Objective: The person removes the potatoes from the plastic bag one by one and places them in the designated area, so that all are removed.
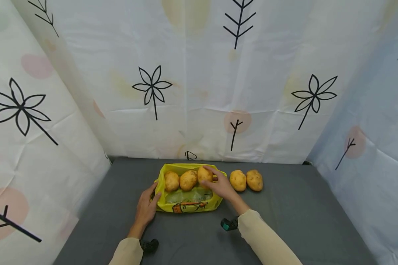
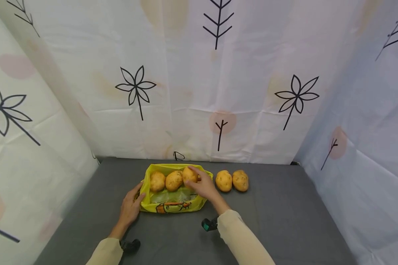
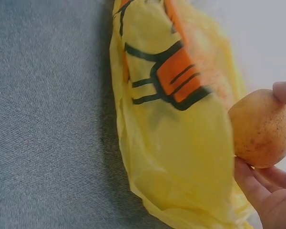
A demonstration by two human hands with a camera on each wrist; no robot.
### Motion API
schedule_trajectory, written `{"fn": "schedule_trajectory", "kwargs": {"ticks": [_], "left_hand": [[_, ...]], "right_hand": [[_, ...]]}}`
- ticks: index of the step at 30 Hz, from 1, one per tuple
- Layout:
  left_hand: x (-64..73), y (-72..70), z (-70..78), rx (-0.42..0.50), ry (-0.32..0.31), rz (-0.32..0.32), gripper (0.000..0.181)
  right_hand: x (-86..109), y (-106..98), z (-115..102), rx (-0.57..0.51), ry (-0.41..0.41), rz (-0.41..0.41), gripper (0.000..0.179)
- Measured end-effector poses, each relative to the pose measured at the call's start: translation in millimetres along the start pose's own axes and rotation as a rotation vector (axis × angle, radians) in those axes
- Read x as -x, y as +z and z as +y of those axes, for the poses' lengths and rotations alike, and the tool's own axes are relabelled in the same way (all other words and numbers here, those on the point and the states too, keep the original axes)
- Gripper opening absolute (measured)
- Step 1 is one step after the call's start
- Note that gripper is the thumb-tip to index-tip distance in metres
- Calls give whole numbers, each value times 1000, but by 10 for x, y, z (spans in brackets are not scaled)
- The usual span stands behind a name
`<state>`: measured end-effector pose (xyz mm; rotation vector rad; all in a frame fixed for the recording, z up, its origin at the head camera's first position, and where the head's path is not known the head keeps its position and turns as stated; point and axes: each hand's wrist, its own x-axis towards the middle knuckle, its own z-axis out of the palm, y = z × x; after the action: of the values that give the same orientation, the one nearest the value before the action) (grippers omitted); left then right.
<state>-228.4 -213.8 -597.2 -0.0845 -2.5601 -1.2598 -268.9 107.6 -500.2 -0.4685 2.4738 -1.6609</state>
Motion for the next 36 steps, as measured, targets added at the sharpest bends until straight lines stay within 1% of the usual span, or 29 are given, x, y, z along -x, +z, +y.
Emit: {"fn": "schedule_trajectory", "kwargs": {"ticks": [3,6,9,12,17,22,26,30,36], "left_hand": [[2,-3,1,0,7,5,51],[2,-8,6,-4,4,2,51],[1,-13,12,-10,-4,-4,52],[0,-15,18,-13,-11,-10,52],[0,-15,19,-17,-17,-15,53],[-1,-14,20,-18,-25,-19,53],[-1,-17,22,-14,-27,-19,53],[0,-17,22,-17,-20,-18,52],[4,-12,16,-18,-14,-15,52]], "right_hand": [[43,-39,-24,-25,-17,7,61],[72,-79,-41,-43,-60,20,61],[109,-131,-74,-84,-92,25,61],[148,-181,-105,-122,-94,24,63],[190,-247,-113,-108,-94,24,63],[221,-311,-65,-110,-111,28,62],[255,-374,-58,-126,-94,39,62],[298,-453,-61,-107,-74,60,62],[364,-596,-26,-71,-108,98,62]]}}
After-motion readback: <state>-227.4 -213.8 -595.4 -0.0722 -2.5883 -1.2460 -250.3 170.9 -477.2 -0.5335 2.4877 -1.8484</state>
